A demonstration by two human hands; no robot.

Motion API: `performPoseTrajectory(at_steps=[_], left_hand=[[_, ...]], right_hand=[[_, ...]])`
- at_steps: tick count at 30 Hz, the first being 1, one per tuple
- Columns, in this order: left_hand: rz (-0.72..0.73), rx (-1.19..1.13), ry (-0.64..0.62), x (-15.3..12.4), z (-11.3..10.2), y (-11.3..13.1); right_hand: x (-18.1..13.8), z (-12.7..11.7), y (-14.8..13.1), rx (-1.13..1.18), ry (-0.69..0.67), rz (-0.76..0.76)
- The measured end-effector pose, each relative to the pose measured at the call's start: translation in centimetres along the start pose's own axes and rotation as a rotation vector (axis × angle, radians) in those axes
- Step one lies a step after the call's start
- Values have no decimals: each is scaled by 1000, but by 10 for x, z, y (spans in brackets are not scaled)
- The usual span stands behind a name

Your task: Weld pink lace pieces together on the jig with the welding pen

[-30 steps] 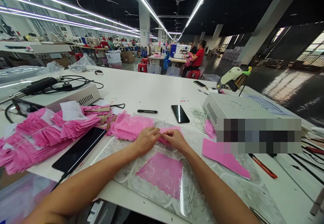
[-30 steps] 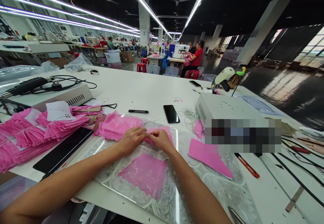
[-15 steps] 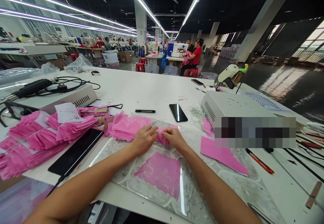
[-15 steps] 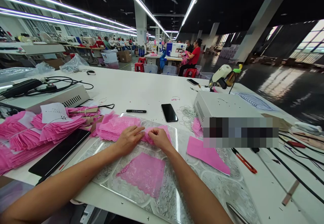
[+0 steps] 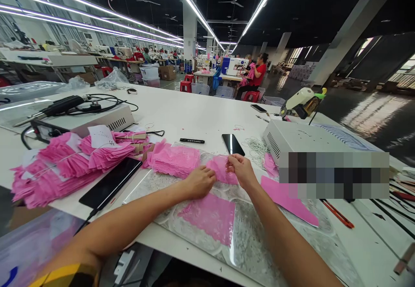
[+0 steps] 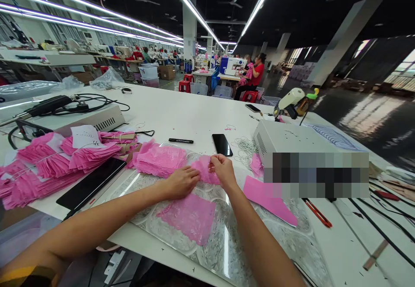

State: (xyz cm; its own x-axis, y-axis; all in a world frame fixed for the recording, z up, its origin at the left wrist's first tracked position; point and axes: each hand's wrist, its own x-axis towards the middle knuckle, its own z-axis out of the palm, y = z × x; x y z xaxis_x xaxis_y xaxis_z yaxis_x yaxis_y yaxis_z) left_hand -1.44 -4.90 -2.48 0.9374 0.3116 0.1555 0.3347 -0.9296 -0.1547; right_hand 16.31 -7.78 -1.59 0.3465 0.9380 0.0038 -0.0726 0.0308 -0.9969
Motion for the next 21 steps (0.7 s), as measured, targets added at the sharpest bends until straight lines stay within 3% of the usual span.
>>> performPoseTrajectory(at_steps=[6, 13, 17, 21], left_hand=[[-175, -32, 7, 7, -2, 12], [-322, -44, 76, 48, -9, 60], [-271, -46, 105, 71, 1, 81], [-104, -47, 101, 66, 7, 87]], right_hand=[[-23, -24, -23, 33, 196, -136], [-67, -45, -19, 40, 396, -209], [-98, -72, -6, -15, 491, -147], [-136, -102, 5, -116, 546, -42]])
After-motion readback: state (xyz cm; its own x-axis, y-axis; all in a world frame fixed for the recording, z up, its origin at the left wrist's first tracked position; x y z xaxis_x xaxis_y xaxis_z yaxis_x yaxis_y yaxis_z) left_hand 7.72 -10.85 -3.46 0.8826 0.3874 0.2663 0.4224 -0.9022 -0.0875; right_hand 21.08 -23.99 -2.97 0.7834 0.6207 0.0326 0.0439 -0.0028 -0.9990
